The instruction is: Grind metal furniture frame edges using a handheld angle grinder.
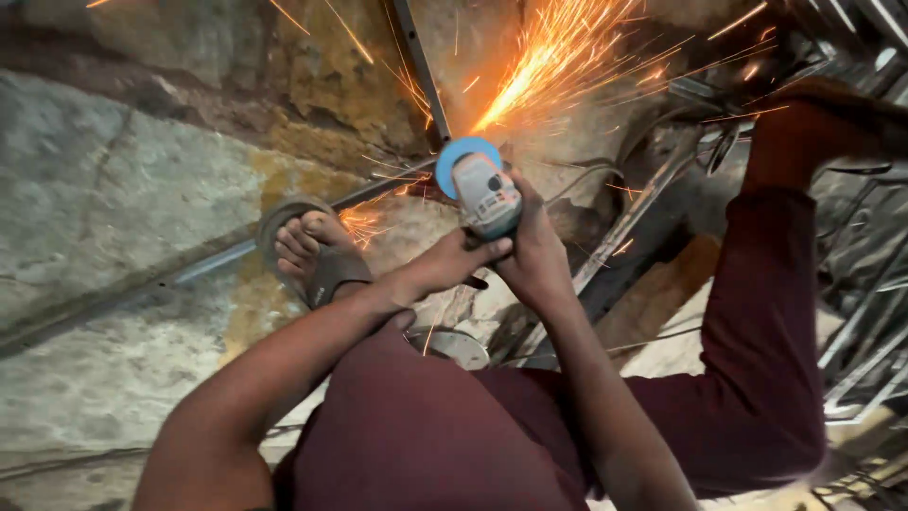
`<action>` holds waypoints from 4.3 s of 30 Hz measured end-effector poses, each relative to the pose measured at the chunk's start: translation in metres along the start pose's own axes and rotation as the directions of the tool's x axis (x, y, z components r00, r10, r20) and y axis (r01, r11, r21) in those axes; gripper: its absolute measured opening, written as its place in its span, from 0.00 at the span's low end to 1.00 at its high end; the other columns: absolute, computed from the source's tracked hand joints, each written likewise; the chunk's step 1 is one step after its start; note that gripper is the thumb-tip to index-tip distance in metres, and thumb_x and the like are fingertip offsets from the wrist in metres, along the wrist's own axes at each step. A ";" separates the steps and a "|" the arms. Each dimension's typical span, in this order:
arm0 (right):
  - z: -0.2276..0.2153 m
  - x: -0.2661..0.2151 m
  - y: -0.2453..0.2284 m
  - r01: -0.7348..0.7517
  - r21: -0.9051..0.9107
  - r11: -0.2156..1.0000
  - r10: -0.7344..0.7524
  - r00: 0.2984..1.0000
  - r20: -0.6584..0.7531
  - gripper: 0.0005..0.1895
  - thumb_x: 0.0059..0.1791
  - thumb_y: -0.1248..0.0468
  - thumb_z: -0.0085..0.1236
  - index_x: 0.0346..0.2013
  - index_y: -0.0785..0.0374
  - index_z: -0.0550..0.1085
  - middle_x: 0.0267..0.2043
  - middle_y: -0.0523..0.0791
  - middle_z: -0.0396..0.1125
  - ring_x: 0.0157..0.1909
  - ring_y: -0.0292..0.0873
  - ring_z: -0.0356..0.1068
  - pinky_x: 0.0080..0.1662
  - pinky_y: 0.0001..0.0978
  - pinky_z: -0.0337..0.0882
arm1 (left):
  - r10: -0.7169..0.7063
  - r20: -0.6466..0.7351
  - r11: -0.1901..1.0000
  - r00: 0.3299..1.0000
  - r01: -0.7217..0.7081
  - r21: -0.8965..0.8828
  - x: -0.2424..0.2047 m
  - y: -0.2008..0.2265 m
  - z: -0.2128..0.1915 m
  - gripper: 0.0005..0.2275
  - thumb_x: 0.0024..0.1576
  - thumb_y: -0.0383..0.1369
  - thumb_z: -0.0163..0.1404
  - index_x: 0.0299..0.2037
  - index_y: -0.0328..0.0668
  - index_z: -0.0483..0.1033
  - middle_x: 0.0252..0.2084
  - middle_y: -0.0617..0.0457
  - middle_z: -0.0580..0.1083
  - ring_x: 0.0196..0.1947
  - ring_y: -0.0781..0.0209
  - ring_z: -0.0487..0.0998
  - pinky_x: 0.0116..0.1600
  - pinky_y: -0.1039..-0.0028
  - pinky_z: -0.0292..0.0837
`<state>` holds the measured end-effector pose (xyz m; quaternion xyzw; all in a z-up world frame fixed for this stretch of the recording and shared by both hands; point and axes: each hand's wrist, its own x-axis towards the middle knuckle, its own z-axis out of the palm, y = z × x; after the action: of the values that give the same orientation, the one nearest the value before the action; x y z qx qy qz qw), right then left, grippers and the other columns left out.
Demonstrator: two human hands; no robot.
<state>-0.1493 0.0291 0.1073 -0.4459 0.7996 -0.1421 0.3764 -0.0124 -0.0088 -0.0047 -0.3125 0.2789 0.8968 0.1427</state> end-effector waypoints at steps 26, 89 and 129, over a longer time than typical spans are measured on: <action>0.004 -0.014 0.007 -0.207 -0.098 0.973 0.198 0.976 -0.094 0.48 0.43 0.64 0.67 0.72 0.60 0.49 0.61 0.64 0.64 0.59 0.69 0.67 0.51 0.54 0.69 | 0.048 0.100 0.992 0.994 -0.059 0.112 0.022 -0.015 0.003 0.31 0.57 0.57 0.52 0.57 0.35 0.75 0.45 0.46 0.80 0.43 0.60 0.81 0.42 0.68 0.81; 0.015 -0.017 0.005 -0.152 -0.023 0.988 0.148 0.981 -0.123 0.48 0.46 0.60 0.68 0.73 0.60 0.49 0.58 0.62 0.67 0.58 0.64 0.71 0.53 0.50 0.72 | 0.032 0.086 0.980 0.996 -0.049 0.194 0.017 -0.018 -0.002 0.30 0.59 0.58 0.53 0.44 0.29 0.81 0.29 0.48 0.75 0.27 0.60 0.74 0.32 0.69 0.74; 0.025 0.000 -0.040 -0.024 -0.185 0.982 0.010 0.997 -0.078 0.48 0.45 0.57 0.67 0.72 0.56 0.49 0.59 0.62 0.65 0.57 0.67 0.71 0.51 0.54 0.72 | 0.145 0.093 0.987 0.985 -0.138 -0.078 -0.010 -0.019 -0.022 0.28 0.55 0.54 0.55 0.59 0.42 0.74 0.48 0.52 0.79 0.46 0.60 0.81 0.46 0.66 0.82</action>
<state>-0.1070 0.0098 0.1129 -0.4665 0.8269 -0.0808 0.3034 0.0135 -0.0078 -0.0206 -0.2525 0.2607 0.9283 0.0811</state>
